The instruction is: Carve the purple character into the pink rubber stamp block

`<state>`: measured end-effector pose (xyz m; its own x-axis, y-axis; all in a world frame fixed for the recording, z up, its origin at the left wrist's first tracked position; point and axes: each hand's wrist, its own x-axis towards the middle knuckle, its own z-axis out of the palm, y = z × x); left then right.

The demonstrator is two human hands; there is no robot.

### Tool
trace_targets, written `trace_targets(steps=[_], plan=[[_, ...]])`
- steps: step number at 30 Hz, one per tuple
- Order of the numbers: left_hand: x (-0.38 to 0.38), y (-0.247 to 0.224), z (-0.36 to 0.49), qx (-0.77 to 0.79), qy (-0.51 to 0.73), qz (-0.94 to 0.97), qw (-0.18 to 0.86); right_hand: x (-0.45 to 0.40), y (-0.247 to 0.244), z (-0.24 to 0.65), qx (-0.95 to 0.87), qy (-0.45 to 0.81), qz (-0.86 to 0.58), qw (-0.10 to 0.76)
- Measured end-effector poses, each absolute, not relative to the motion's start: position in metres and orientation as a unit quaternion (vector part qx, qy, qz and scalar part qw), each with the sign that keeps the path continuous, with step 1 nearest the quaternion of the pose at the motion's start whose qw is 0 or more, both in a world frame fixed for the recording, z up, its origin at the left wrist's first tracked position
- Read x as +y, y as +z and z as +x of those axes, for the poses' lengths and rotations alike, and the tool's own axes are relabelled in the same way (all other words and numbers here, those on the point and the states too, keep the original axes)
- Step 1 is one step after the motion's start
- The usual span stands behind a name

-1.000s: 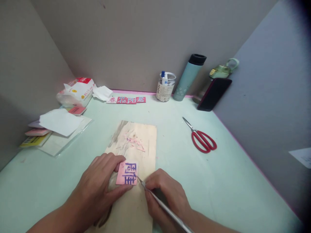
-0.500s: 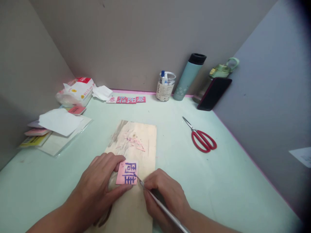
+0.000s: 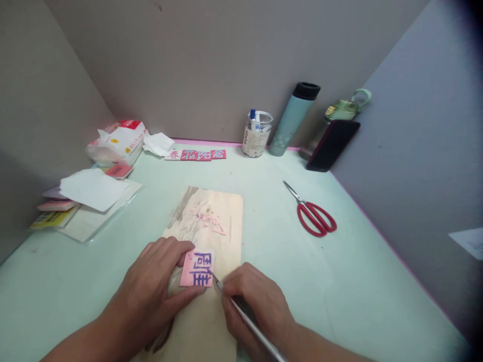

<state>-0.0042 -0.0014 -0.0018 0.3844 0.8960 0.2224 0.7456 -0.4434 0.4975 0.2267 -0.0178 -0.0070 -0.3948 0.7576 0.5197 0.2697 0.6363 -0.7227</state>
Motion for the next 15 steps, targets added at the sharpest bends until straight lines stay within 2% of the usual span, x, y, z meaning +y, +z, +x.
trace_targets(steps=[6, 15], plan=[[0.0, -0.002, -0.005, 0.494, 0.232, 0.824, 0.152, -0.015, -0.003, 0.227, -0.815, 0.24, -0.307, 0.429], [0.001, -0.004, -0.006, 0.495, 0.231, 0.823, 0.156, -0.012, 0.002, 0.227, -0.866, 0.122, -0.291, 0.389]])
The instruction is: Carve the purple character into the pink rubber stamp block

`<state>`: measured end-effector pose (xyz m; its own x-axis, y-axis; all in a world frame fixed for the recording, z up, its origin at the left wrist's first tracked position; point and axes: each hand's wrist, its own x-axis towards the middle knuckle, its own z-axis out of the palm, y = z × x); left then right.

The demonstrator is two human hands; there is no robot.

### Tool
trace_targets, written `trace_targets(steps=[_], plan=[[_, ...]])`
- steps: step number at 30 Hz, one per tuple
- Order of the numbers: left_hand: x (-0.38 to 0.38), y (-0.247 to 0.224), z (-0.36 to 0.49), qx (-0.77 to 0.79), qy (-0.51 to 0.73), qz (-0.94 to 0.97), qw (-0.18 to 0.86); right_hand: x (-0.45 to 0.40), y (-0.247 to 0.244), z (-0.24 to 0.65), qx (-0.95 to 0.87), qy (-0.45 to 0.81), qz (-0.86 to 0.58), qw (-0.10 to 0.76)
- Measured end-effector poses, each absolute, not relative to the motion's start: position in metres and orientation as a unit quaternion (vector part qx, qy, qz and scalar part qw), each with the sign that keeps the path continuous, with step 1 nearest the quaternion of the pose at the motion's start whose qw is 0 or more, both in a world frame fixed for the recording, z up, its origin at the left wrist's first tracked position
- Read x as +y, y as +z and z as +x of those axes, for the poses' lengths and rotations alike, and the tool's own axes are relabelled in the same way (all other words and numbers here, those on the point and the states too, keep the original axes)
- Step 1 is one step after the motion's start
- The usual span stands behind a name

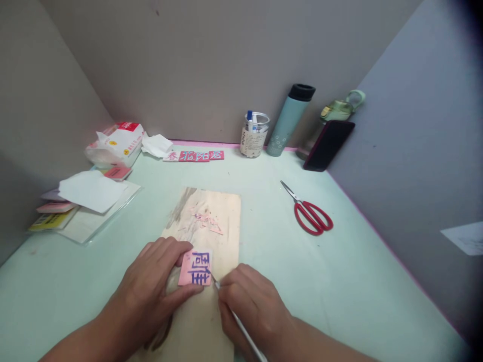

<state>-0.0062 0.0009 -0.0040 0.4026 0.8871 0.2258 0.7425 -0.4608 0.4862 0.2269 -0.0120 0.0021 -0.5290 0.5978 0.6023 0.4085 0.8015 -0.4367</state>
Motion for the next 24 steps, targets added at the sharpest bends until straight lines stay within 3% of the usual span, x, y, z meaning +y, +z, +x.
trace_targets(steps=[5, 16, 24], plan=[[-0.0002, -0.004, -0.0072, 0.498, 0.226, 0.824, 0.149, -0.0135, -0.0042, 0.2207, -0.874, 0.026, -0.282, 0.395], [0.0019, -0.0053, -0.0099, 0.472, 0.236, 0.843, 0.11, -0.0145, -0.0011, 0.2263, -0.912, -0.028, -0.27, 0.307], [0.0032, -0.0066, -0.0125, 0.469, 0.232, 0.845, 0.112, -0.0169, 0.0053, 0.2254, -0.906, -0.054, -0.28, 0.314]])
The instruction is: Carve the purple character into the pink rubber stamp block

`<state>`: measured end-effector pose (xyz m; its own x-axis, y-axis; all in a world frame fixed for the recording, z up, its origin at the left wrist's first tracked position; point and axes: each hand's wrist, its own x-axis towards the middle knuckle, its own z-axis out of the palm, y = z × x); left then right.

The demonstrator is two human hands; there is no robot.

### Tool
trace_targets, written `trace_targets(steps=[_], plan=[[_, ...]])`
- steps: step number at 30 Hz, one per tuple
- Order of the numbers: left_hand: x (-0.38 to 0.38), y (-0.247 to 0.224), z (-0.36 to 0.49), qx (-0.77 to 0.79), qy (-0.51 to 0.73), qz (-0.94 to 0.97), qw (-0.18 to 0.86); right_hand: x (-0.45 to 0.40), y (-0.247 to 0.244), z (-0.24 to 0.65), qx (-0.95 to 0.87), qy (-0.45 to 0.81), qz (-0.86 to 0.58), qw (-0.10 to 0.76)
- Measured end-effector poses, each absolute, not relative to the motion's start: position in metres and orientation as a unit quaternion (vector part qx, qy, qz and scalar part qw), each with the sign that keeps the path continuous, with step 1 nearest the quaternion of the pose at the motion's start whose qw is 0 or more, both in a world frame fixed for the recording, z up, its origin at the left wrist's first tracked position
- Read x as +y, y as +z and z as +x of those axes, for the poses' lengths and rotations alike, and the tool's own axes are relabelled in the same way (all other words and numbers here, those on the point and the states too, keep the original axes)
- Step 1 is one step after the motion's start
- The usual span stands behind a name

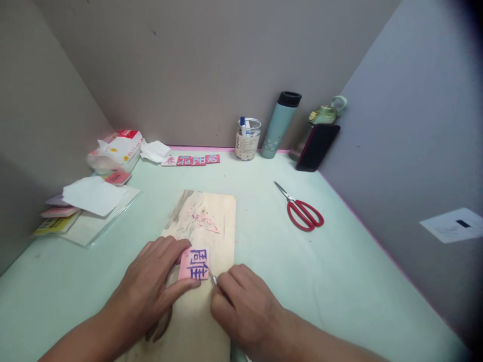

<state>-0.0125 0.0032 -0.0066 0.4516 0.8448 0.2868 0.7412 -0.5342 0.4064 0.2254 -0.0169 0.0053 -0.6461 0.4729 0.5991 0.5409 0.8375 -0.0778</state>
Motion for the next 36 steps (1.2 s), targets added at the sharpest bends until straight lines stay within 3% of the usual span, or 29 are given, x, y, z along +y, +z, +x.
trace_targets(steps=[5, 11, 36], plan=[[0.001, -0.005, -0.012, 0.484, 0.235, 0.833, 0.131, -0.012, 0.004, 0.236, -0.884, -0.043, -0.334, 0.323], [0.0, -0.006, -0.011, 0.492, 0.249, 0.821, 0.145, -0.012, 0.009, 0.24, -0.878, 0.037, -0.29, 0.378], [-0.001, -0.005, -0.011, 0.507, 0.235, 0.811, 0.174, -0.015, 0.007, 0.245, -0.903, 0.089, -0.27, 0.323]])
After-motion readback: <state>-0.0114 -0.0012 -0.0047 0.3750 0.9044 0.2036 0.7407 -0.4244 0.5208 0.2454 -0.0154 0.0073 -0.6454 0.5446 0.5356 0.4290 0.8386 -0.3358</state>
